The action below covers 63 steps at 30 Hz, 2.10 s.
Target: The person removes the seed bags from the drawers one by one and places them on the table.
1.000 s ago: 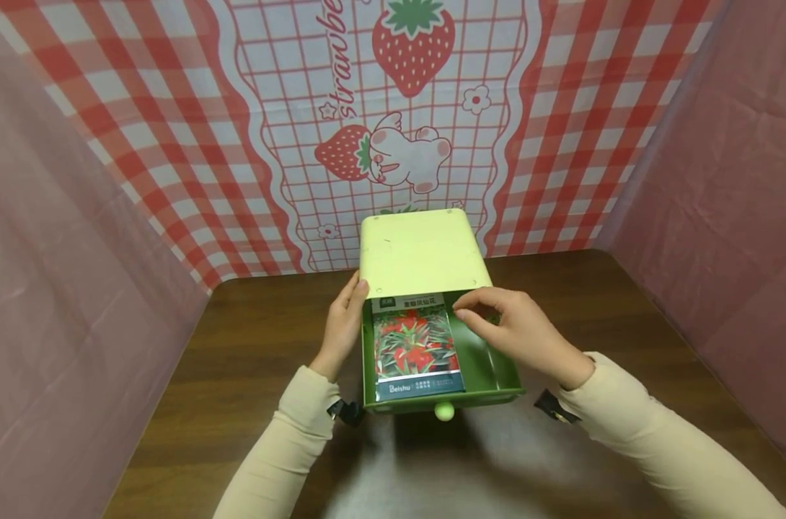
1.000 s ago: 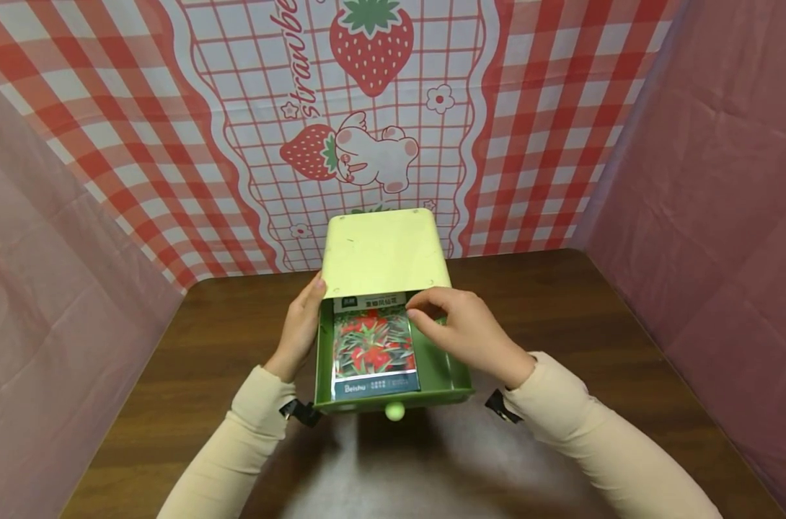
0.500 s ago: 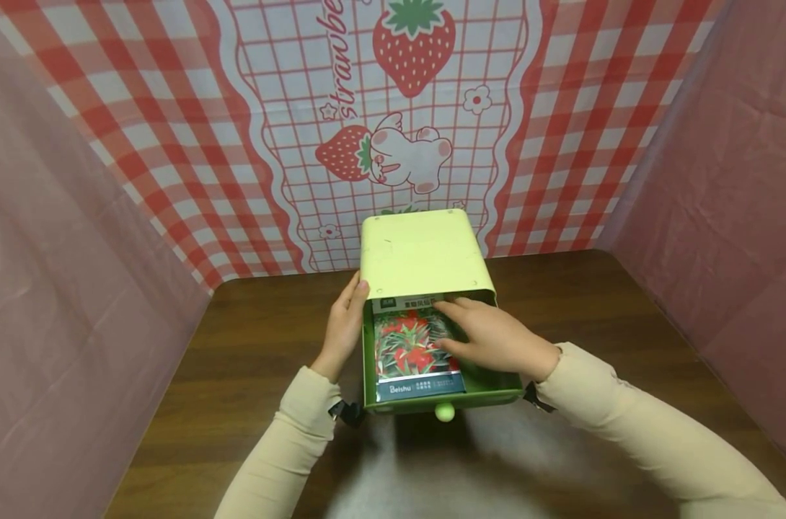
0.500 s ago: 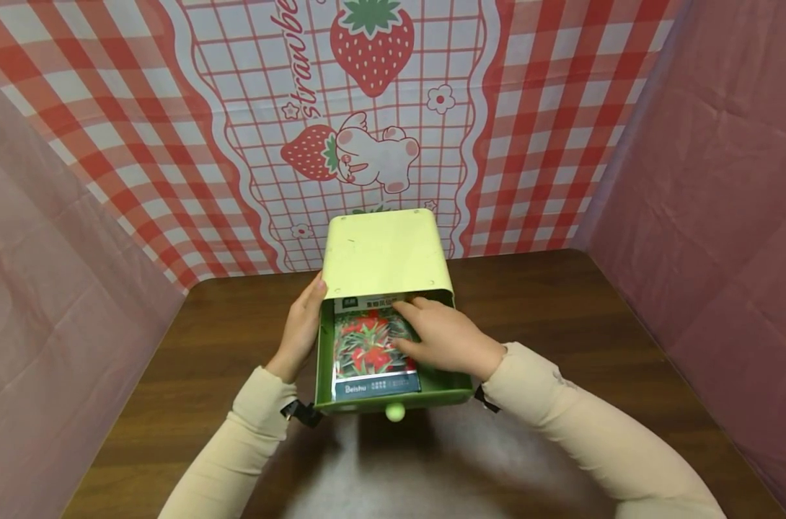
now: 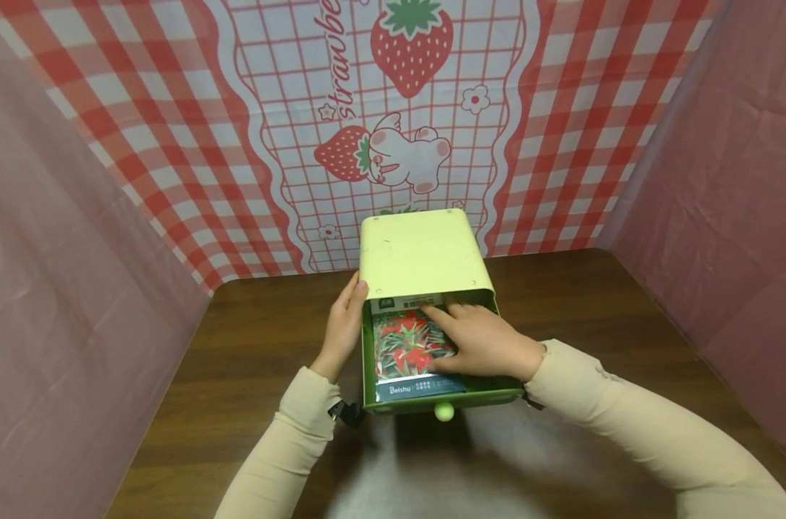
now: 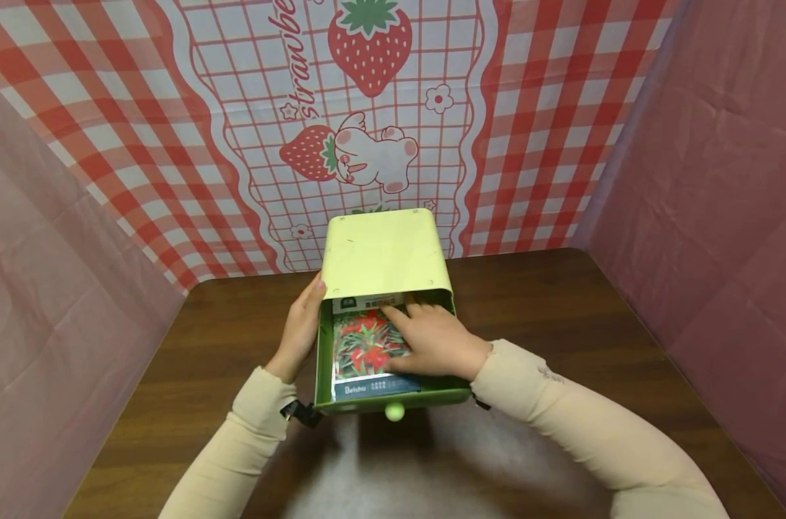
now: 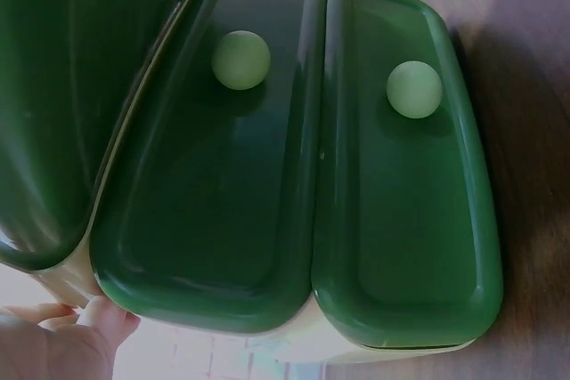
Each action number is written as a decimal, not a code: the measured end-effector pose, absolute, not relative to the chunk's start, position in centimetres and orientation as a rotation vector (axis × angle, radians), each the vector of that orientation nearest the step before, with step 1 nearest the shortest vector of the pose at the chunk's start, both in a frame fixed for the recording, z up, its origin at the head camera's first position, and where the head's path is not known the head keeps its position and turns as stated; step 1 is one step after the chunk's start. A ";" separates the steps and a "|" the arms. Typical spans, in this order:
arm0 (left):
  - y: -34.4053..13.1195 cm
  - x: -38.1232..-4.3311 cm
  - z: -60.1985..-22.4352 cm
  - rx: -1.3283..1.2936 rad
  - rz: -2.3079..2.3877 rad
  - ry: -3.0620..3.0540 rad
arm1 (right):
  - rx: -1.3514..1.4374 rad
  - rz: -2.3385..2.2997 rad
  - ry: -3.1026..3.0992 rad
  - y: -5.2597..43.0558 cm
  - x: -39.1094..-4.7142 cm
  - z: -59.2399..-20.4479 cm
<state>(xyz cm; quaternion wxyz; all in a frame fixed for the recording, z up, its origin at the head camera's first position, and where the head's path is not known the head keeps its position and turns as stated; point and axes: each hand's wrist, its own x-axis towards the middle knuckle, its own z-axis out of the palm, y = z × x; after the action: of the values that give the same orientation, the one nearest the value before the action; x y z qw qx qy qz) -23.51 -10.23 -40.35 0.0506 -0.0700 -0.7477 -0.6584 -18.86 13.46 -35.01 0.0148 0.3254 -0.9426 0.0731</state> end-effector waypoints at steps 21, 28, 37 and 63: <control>-9.8 -21.2 -37.3 -0.221 -2.000 -2.280 | 0.902 0.535 -2.940 13.3 -18.4 -35.2; -9.8 -21.2 -37.4 -0.241 -1.990 -2.267 | 0.824 0.926 -2.844 13.6 -18.8 -35.2; -10.1 -23.1 -39.9 -0.208 -1.991 -2.251 | 0.644 1.390 -2.844 13.9 -19.3 -35.2; -10.1 -23.3 -40.5 -0.189 -1.989 -2.252 | 0.430 2.028 -2.951 14.4 -19.5 -34.8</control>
<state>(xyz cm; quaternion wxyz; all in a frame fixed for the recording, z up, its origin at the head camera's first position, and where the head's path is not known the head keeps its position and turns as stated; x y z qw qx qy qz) -23.33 -10.12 -40.52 0.0655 -0.0625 -0.7466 -0.6591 -19.54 14.36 -34.79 -0.2303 0.1160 -0.7963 0.5472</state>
